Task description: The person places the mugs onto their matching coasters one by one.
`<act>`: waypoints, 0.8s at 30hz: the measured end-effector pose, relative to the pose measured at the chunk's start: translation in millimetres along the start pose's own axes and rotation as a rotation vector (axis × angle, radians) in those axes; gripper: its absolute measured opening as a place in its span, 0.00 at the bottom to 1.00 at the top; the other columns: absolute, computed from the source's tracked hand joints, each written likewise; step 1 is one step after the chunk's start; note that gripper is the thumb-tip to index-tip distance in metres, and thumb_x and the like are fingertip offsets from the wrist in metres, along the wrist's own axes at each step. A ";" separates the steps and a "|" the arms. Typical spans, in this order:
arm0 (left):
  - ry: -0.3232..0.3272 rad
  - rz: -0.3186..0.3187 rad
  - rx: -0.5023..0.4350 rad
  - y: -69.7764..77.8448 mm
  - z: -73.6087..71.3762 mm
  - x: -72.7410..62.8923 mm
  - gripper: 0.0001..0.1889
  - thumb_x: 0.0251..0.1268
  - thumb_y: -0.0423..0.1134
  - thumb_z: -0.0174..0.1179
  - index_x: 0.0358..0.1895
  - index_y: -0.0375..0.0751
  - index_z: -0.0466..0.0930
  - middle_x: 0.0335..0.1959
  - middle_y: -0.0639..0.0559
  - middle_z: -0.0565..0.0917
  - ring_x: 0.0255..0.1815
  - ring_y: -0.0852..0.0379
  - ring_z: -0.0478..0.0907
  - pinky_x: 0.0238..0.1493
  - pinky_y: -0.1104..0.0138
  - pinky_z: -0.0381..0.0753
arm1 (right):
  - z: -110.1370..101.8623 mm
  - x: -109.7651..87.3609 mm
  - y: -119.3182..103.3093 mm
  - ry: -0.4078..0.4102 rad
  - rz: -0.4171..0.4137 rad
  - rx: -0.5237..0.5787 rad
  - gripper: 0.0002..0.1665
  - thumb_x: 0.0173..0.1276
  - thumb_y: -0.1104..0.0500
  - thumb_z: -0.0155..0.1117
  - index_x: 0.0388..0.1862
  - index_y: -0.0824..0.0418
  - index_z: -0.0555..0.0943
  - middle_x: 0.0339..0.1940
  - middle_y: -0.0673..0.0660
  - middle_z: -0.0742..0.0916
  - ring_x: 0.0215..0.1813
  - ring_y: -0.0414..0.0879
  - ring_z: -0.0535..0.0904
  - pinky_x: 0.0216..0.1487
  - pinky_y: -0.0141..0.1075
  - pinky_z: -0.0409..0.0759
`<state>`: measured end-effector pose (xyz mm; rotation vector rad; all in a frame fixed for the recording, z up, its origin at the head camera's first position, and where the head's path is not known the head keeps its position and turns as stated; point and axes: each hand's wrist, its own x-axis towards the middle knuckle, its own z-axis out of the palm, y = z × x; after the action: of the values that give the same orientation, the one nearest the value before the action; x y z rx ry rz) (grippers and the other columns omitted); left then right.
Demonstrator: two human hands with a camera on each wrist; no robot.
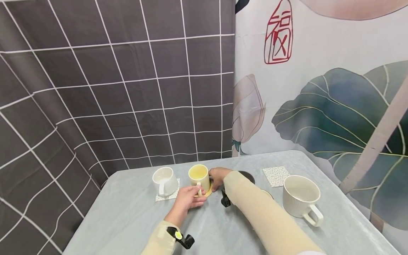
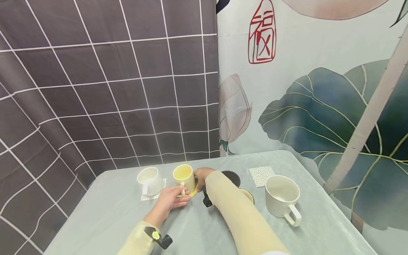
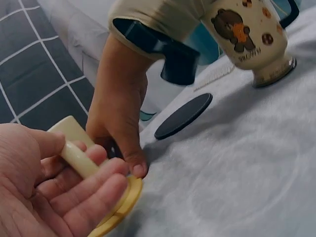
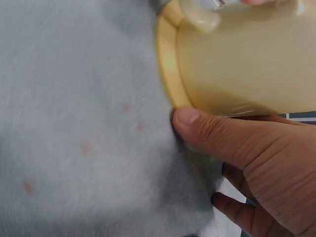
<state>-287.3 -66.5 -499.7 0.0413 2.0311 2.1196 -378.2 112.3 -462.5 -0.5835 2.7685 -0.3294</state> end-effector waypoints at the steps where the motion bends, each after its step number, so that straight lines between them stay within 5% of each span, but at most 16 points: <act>1: 0.013 0.005 0.039 1.8 -1.0 -0.6 0.19 0.78 0.41 0.55 0.49 0.23 0.81 0.38 0.42 0.88 0.32 0.52 0.89 0.35 0.61 0.89 | -1.2 -0.5 -0.7 -0.009 0.005 0.007 0.36 0.49 0.58 0.85 0.59 0.57 0.83 0.56 0.51 0.87 0.58 0.46 0.81 0.66 0.42 0.75; 6: 0.057 0.055 0.323 14.3 -5.8 -3.2 0.18 0.73 0.44 0.61 0.43 0.26 0.85 0.34 0.41 0.88 0.28 0.51 0.88 0.28 0.63 0.87 | -9.4 -3.1 -2.0 -0.055 0.042 0.049 0.32 0.50 0.59 0.83 0.57 0.58 0.84 0.53 0.51 0.87 0.54 0.45 0.81 0.65 0.44 0.76; 12: 0.194 0.195 0.855 33.5 -13.4 -6.1 0.17 0.69 0.51 0.62 0.31 0.40 0.87 0.27 0.50 0.86 0.26 0.55 0.80 0.28 0.62 0.78 | -24.7 -11.9 2.0 -0.067 0.095 0.010 0.36 0.59 0.50 0.78 0.66 0.55 0.79 0.64 0.54 0.83 0.67 0.51 0.77 0.70 0.48 0.72; 17: 0.304 0.272 1.040 50.6 -17.5 -10.2 0.29 0.67 0.55 0.62 0.59 0.33 0.82 0.53 0.37 0.85 0.53 0.39 0.83 0.52 0.47 0.81 | -40.7 -24.2 4.5 -0.021 0.103 0.002 0.41 0.68 0.41 0.67 0.75 0.56 0.70 0.73 0.57 0.76 0.74 0.54 0.69 0.74 0.50 0.67; 20: 0.301 0.289 1.109 60.9 -16.3 -12.3 0.42 0.66 0.60 0.62 0.74 0.34 0.66 0.72 0.32 0.70 0.71 0.31 0.67 0.66 0.40 0.70 | -49.5 -35.9 5.8 0.025 0.110 0.002 0.47 0.70 0.37 0.64 0.80 0.55 0.62 0.77 0.59 0.71 0.78 0.57 0.64 0.76 0.56 0.61; 24: 0.276 0.256 1.193 72.7 -10.1 -13.4 0.51 0.62 0.72 0.58 0.82 0.49 0.52 0.82 0.34 0.46 0.81 0.28 0.38 0.75 0.33 0.46 | -58.5 -56.1 11.5 0.094 0.123 -0.046 0.52 0.69 0.31 0.60 0.83 0.53 0.56 0.80 0.62 0.64 0.81 0.64 0.54 0.76 0.67 0.48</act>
<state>-285.1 -81.0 -426.6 0.1950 3.2587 0.7113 -352.4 155.6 -398.1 -0.4158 2.8929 -0.2735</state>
